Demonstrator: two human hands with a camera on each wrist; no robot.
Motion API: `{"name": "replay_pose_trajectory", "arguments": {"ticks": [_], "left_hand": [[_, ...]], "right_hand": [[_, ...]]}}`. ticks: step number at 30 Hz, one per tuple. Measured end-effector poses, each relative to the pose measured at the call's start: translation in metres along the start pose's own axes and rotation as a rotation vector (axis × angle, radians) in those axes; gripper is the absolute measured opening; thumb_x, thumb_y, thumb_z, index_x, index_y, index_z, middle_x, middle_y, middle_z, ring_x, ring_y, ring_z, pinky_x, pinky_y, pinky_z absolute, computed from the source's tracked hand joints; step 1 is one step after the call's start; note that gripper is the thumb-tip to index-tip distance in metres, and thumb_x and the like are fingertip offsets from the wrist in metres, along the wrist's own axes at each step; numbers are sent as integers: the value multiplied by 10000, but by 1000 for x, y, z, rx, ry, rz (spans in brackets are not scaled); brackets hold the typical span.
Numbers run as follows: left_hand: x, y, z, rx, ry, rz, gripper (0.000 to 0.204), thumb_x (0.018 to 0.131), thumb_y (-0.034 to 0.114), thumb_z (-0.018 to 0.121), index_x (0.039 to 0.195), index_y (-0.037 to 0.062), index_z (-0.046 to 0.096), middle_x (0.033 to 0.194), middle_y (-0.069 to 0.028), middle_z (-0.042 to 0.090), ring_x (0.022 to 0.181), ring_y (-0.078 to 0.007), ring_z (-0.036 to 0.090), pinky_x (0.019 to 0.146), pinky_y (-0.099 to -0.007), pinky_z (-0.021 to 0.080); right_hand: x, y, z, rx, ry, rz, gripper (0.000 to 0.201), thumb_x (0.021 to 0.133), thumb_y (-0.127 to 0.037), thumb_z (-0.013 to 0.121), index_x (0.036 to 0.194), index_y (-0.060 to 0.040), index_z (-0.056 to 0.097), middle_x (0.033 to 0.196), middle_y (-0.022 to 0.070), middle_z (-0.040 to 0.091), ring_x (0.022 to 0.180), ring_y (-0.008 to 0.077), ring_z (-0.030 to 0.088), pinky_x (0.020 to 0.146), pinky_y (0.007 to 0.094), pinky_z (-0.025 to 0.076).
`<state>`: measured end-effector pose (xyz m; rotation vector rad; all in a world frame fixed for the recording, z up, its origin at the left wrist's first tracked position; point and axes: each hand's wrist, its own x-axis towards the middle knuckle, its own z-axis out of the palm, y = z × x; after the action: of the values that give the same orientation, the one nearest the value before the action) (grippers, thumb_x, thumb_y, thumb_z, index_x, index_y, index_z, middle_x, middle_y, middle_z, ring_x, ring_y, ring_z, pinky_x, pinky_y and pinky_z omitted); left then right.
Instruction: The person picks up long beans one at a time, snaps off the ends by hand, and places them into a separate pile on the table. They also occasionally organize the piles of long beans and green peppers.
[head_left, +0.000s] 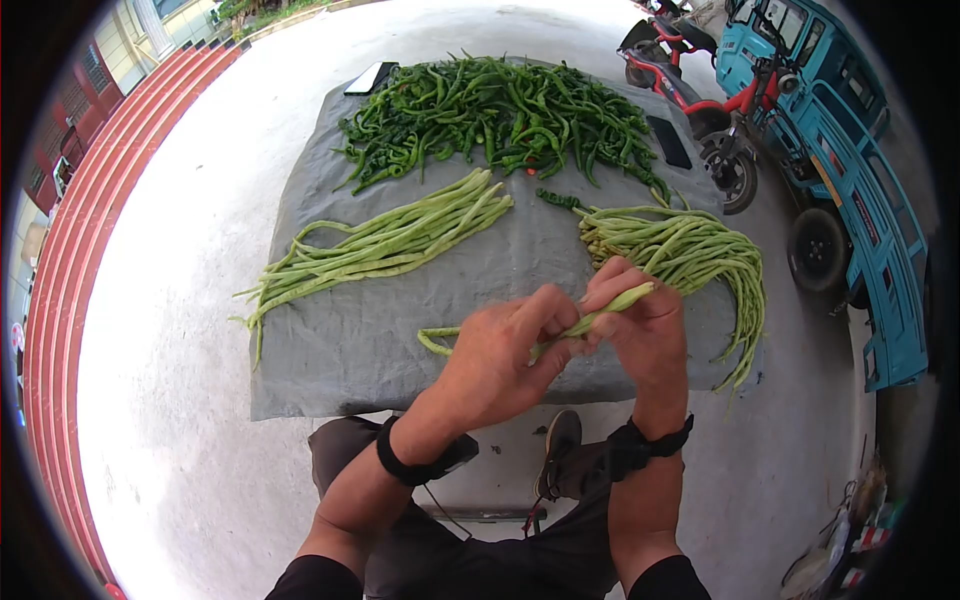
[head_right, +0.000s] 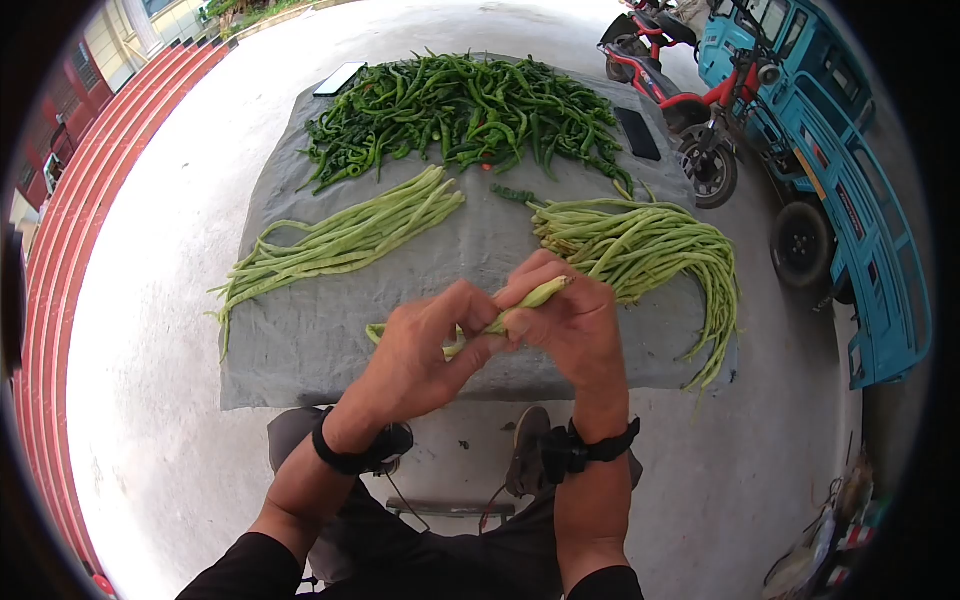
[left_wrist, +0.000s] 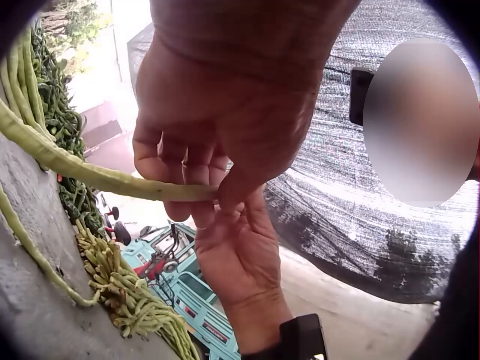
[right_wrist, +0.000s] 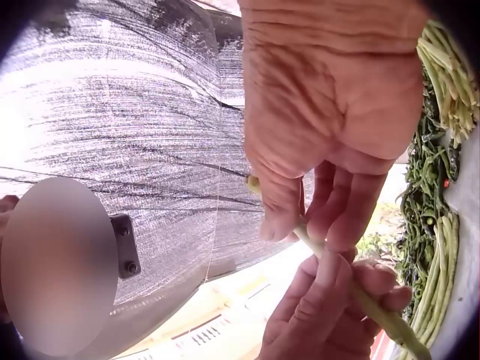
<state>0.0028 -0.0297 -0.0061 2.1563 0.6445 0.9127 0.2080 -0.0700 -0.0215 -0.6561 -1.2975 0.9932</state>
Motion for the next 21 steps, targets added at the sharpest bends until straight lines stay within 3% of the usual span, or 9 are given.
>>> {"name": "replay_pose_trajectory", "arguments": {"ticks": [7,10,13,17,21], "left_hand": [[-5,-13,-2,-84,-62,-109,212,870,64,816,995,24,649,828,-86,721,744,-211,711,707,-342,553],[-6,-16,-13,-85,-28,-163,183,870,45,818,966,20,665,821,-70,715,737,-169,686,708,-314,543],[-5,-21,-28,-155,23,-184,164,870,26,819,943,27,673,815,-27,702,742,-106,644,699,-274,516],[-6,-29,-51,-218,93,-180,165,872,18,829,940,42,680,826,32,686,772,-38,603,697,-230,481],[-8,-27,-70,-250,175,-152,170,853,21,846,926,41,693,796,43,670,716,-23,568,624,-220,450]], "right_hand": [[-7,-25,-26,204,184,-169,252,1018,-186,711,1162,12,652,1050,97,576,758,123,600,625,251,546],[-17,-33,-62,422,374,-278,252,1061,-182,647,1237,-4,615,1065,89,552,778,108,576,638,225,530],[-28,-40,-89,527,469,-320,198,1078,-130,603,1206,21,586,1051,99,530,820,110,566,666,222,542],[-39,-32,-110,586,569,-301,233,1068,-134,622,1239,21,586,1090,121,569,821,126,591,688,238,564],[-44,-16,-123,559,635,-267,240,1049,-143,661,1225,17,628,1095,130,639,836,131,608,714,236,577]]}}
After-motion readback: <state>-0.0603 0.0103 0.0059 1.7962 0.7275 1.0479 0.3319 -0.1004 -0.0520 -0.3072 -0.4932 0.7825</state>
